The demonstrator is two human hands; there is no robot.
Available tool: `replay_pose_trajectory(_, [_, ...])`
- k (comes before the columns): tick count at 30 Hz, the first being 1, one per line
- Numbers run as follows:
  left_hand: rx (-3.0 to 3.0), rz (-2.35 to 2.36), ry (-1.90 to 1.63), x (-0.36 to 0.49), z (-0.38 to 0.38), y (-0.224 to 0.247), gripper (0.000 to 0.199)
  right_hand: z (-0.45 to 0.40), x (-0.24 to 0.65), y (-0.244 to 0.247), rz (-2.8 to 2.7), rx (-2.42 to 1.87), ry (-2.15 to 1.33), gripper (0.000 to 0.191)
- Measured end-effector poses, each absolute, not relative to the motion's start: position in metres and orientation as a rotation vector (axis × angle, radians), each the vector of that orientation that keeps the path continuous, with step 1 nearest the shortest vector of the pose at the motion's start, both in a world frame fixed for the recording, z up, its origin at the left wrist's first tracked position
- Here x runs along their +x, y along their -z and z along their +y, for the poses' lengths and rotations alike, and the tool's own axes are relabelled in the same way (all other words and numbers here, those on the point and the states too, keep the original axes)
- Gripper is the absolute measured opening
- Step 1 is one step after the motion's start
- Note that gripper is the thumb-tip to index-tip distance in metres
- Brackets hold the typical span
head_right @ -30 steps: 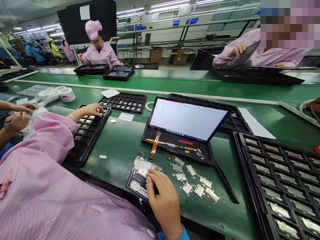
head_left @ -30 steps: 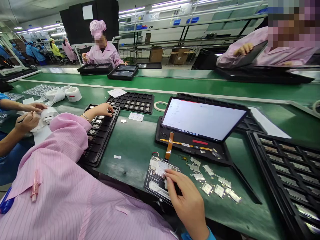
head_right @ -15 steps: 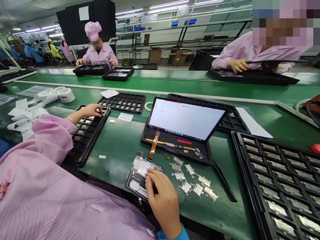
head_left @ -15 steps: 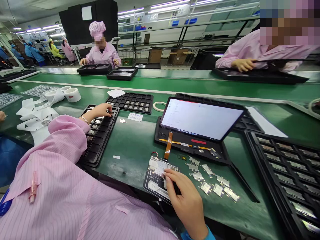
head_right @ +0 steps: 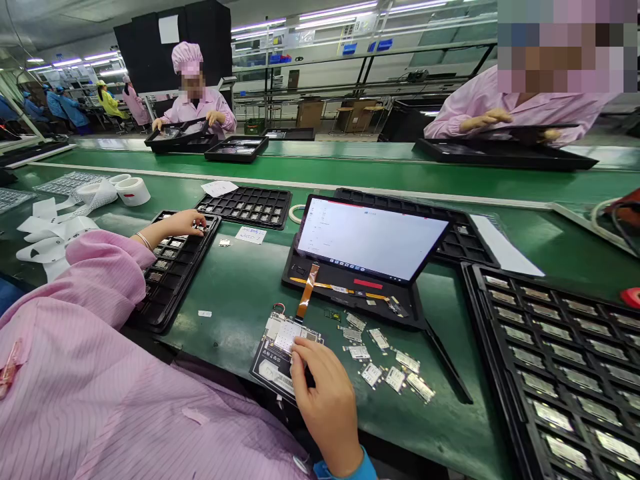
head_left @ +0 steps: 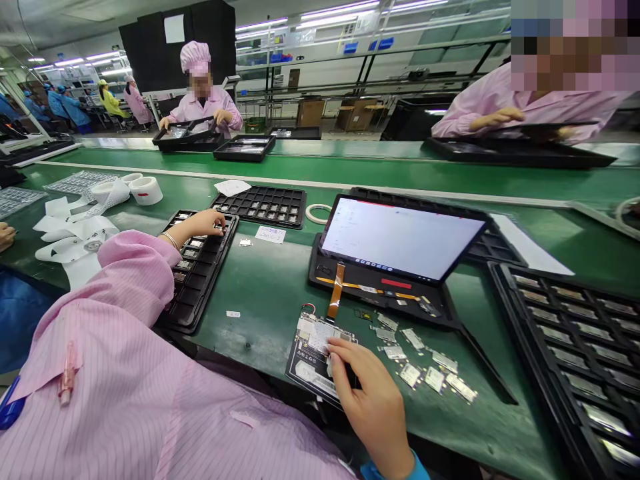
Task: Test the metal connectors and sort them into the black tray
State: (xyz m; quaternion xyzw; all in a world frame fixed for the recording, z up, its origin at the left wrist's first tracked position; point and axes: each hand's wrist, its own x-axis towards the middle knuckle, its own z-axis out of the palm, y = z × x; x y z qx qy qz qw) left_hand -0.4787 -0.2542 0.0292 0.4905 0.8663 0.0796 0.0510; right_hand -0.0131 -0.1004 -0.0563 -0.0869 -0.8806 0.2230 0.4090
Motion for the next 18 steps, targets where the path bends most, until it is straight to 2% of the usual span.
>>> replay_pose_trajectory(6, [1.498, 2.651, -0.247, -0.4771, -0.2541, -0.0305, 0.029, -0.1009, -0.0130, 0.0567, -2.214, -0.199, -0.555, 0.011])
replay_pose_trajectory(18, [1.430, 2.660, -0.354, -0.4772, -0.2535, -0.0355, 0.035, -0.0999, -0.0108, 0.0618, -2.224, -0.194, -0.566, 0.012])
